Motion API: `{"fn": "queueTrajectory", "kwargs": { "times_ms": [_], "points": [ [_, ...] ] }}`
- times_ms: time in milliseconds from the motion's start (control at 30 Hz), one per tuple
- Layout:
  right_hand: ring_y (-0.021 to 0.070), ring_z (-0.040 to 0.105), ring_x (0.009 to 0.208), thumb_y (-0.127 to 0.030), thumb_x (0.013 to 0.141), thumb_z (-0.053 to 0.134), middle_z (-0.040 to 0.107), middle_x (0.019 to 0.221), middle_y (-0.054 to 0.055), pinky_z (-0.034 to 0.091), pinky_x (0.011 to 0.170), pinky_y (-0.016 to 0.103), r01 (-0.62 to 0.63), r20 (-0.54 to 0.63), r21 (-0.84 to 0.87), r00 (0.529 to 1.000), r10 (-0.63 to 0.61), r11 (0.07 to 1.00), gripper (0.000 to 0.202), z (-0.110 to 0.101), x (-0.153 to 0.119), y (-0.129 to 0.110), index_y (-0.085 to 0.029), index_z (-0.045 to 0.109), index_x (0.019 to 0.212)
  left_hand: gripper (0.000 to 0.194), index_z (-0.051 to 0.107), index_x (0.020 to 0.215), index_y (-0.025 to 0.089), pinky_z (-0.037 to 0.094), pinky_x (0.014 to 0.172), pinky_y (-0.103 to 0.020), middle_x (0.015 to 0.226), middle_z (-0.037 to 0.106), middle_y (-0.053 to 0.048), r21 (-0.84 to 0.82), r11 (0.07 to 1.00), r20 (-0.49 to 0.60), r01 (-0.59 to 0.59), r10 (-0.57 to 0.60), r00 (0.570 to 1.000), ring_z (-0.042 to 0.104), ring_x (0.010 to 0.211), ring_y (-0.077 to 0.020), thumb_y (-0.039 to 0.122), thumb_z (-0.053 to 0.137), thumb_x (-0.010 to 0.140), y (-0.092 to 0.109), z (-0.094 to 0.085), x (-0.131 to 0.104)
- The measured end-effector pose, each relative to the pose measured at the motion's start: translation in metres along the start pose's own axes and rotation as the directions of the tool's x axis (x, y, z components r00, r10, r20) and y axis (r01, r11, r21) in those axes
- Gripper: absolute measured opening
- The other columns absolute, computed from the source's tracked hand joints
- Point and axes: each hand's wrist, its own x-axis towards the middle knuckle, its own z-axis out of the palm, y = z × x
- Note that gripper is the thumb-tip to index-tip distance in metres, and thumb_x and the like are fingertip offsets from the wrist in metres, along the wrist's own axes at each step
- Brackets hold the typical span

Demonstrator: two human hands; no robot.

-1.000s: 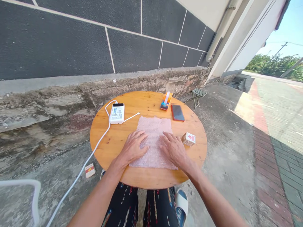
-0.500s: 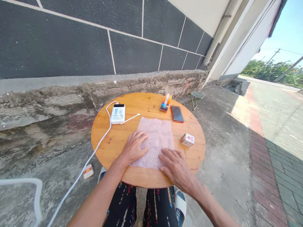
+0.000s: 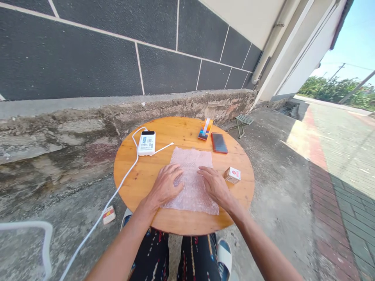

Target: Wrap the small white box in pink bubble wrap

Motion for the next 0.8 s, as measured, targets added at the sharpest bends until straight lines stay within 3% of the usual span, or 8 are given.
{"fn": "queueTrajectory", "kwargs": {
  "times_ms": [233,433,667,800],
  "points": [
    [0.0201,0.048,0.12,-0.005,0.088,0.036,0.054,0.133,0.007,0.037,0.098,0.035,0.027,0.047,-0.023,0.999,-0.026,0.999,0.046,0.012,0.035,0.007,-0.021,0.056,0.127,0.036,0.065,0.11,0.021,0.037,0.105,-0.046,0.129,0.056,-0.009,0.021,1.0,0.024,0.005,-0.005,1.0,0.046,0.123,-0.0275,0.027,0.061,0.075,-0.002,0.002,0.001],
    [0.0207,0.046,0.122,-0.005,0.089,0.035,0.054,0.134,0.006,0.036,0.097,0.036,0.032,0.126,-0.054,0.992,-0.025,0.998,0.048,0.02,0.049,0.014,-0.024,0.055,0.128,0.035,0.064,0.112,0.021,0.033,0.108,-0.046,0.134,0.053,-0.01,0.063,0.998,0.049,-0.001,-0.002,0.999,0.042,0.127,-0.0279,0.024,0.057,0.077,0.0,0.001,0.001],
    [0.0207,0.048,0.12,-0.004,0.085,0.037,0.053,0.134,0.006,0.038,0.095,0.035,0.059,0.223,-0.067,0.974,-0.043,0.996,0.051,0.013,0.058,0.017,-0.026,0.055,0.128,0.036,0.059,0.117,0.022,0.031,0.107,-0.048,0.134,0.052,-0.009,0.09,0.993,0.099,-0.069,0.06,0.993,0.041,0.127,-0.028,0.024,0.053,0.081,0.026,-0.02,0.006],
    [0.0189,0.054,0.111,-0.006,0.083,0.043,0.059,0.124,0.004,0.04,0.093,0.031,0.068,0.314,-0.084,0.949,-0.038,0.994,0.047,0.004,0.071,0.017,-0.027,0.062,0.12,0.035,0.059,0.113,0.024,0.035,0.104,-0.044,0.126,0.056,-0.007,0.044,0.991,0.176,-0.129,0.119,0.977,0.046,0.121,-0.0264,0.021,0.055,0.078,0.043,-0.019,0.017]
  ]
}}
